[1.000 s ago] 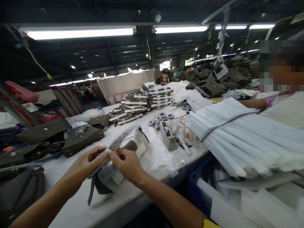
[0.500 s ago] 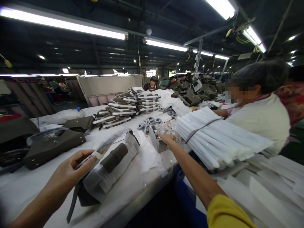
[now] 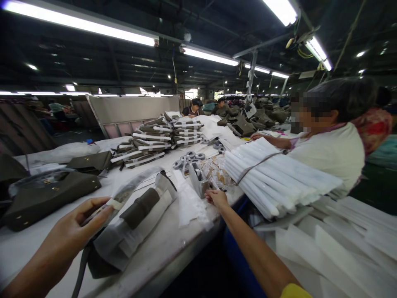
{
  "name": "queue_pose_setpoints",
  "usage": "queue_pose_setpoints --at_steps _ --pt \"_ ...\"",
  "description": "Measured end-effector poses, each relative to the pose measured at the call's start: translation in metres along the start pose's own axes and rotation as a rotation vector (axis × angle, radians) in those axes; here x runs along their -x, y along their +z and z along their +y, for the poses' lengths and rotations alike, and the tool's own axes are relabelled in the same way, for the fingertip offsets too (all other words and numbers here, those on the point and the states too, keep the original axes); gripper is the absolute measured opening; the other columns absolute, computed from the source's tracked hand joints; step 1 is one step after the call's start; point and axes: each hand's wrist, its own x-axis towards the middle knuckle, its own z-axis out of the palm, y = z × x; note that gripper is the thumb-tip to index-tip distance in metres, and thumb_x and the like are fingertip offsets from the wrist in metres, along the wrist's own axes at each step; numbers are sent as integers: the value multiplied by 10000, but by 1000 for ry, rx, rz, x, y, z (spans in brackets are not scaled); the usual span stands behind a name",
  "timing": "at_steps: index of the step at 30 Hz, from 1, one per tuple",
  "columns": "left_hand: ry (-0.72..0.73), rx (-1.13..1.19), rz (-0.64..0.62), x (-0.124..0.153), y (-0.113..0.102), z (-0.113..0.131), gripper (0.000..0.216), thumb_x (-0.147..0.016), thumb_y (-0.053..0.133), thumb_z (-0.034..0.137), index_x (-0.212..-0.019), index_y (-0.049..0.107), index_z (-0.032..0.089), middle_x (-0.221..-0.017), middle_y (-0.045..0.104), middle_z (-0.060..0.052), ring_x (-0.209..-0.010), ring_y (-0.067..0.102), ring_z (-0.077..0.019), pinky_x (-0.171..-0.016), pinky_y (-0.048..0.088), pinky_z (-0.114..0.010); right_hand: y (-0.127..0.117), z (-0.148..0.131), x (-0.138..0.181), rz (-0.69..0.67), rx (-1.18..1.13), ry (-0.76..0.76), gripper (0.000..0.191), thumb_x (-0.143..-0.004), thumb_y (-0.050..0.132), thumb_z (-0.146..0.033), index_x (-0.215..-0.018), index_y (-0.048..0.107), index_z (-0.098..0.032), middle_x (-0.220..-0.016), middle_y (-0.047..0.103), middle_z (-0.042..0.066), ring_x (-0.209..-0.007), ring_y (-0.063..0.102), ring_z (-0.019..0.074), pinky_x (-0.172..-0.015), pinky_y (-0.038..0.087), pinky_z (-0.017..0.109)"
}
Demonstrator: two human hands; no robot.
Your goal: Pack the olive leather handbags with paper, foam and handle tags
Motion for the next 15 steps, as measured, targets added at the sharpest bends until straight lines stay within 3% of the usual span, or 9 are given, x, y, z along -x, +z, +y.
queue_pose_setpoints --at_steps 5,11,13,15 --pt "5 -5 -15 -3 -2 -2 556 -690 681 622 -1089 655 237 -930 733 -3 -864 658 -223 -699 490 -270 13 -11 31 -60 -80 -45 283 -669 808 -418 -730 731 -152 -697 718 37 -499 553 86 -554 526 232" --pt "137 -15 -55 -5 2 -7 480 -724 678 569 -1019 657 191 -910 727 -37 -861 668 -238 -781 506 -318 73 -76 114 -483 -100 -358 316 -791 732 -454 -890 770 -157 -778 729 44 -569 575 94 -640 513 264" --pt "192 -29 -41 -5 4 -10 423 -751 665 528 -1006 659 189 -921 729 -43 -874 672 -239 -797 510 -327 94 -95 140 -606 -143 -412 361 -822 712 -419 -1093 731 -182 -739 723 23 -554 585 103 -615 514 270" --pt "237 -29 -35 -4 6 -12 367 -773 655 488 -994 659 196 -939 728 -42 -880 673 -232 -799 512 -323 112 -107 158 -703 -199 -407 599 -829 713 -377 -1382 540 -227 -713 719 -6 -542 599 114 -587 519 271"
